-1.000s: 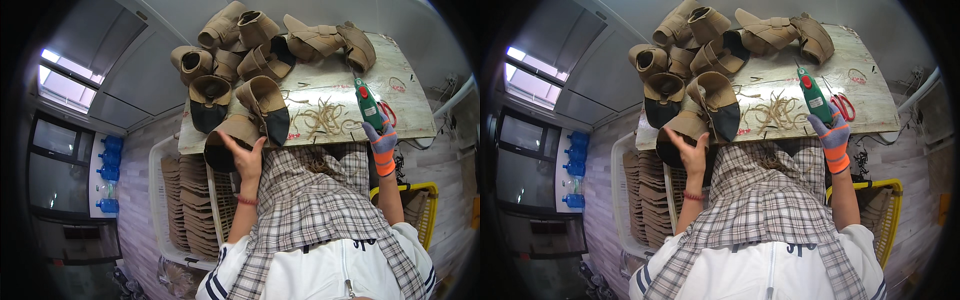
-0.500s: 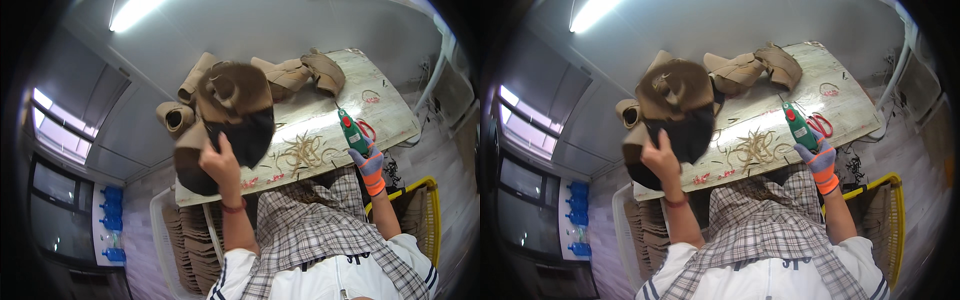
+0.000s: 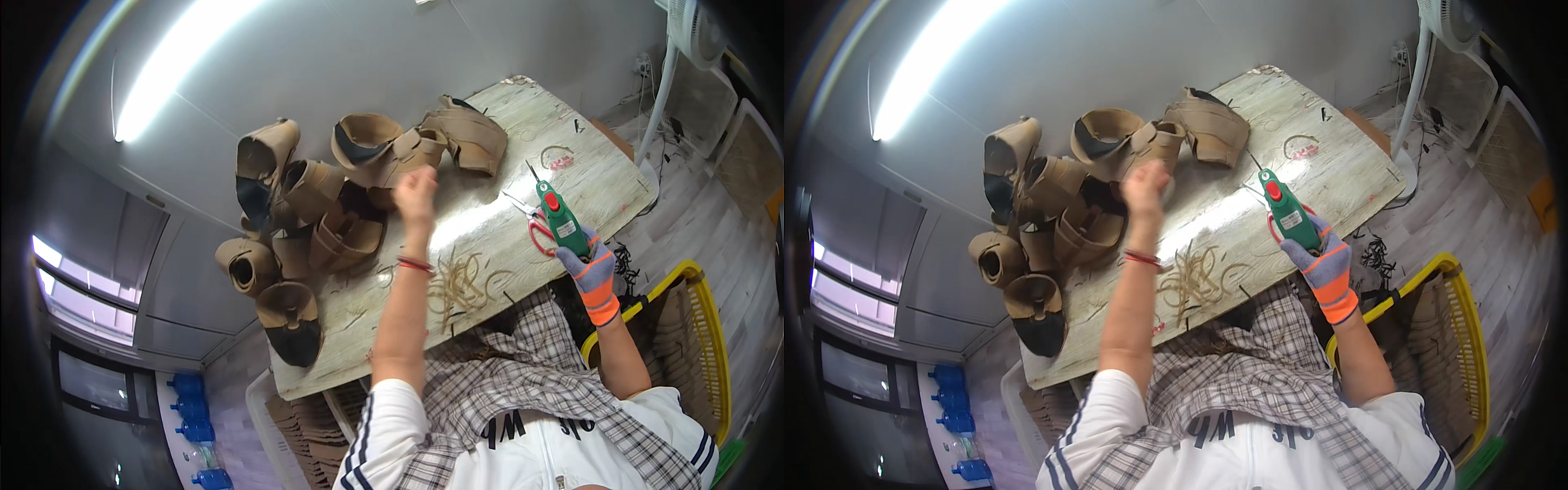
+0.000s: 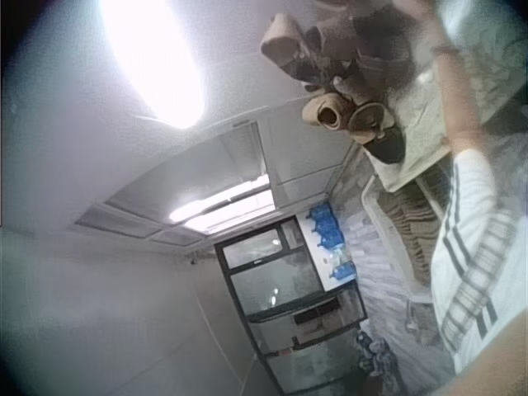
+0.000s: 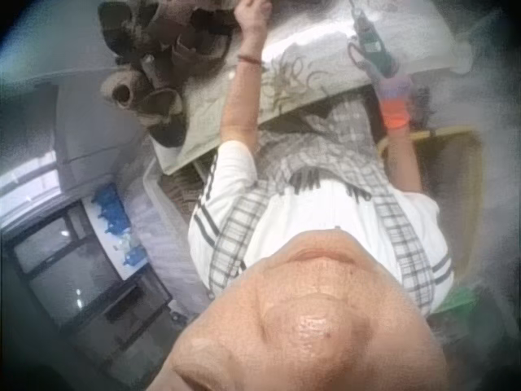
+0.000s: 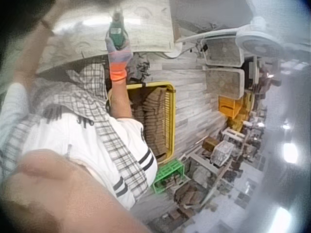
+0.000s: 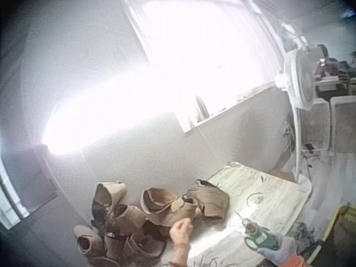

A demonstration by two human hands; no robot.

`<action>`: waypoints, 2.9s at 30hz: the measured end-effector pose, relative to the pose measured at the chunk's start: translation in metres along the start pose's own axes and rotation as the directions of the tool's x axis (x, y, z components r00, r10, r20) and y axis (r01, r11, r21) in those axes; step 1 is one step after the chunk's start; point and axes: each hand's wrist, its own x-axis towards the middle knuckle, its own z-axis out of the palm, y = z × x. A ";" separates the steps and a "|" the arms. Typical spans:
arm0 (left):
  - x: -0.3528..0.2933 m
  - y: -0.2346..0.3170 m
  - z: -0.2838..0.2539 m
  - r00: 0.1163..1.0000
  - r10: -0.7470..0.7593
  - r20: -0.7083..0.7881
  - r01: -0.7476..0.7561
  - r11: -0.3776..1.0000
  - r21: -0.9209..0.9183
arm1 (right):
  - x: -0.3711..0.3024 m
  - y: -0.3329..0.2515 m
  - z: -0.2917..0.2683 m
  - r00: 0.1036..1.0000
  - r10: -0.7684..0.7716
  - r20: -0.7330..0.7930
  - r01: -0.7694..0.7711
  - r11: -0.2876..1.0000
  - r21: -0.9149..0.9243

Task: The person trims the edges of shoe uppers using scissors and a rotary tool. They handle multiple uppers one at a time, placing finished pieces on the table and moving baskets of materials to access more items.

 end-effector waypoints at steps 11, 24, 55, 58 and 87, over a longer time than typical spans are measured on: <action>0.023 -0.104 0.145 0.933 -0.300 -0.200 0.280 0.952 -0.122 | 0.004 0.029 -0.015 0.988 0.127 -0.086 -0.137 0.984 -0.113; -0.068 0.048 0.003 0.923 -0.237 0.303 0.363 0.797 -0.483 | 0.023 0.004 -0.024 0.992 0.029 -0.126 -0.042 0.994 -0.105; -0.214 0.151 -0.243 0.945 -0.324 0.041 0.233 0.580 -0.781 | -0.044 -0.090 0.066 0.641 -0.497 0.584 0.713 0.667 -0.215; -0.212 0.149 -0.238 0.940 -0.335 0.060 0.252 0.566 -0.785 | -0.045 -0.095 0.066 0.641 -0.491 0.590 0.707 0.677 -0.204; -0.259 0.145 -0.180 0.976 0.017 -0.218 -0.154 0.760 -0.631 | -0.064 -0.093 0.093 0.756 -0.283 0.590 0.429 0.895 -0.119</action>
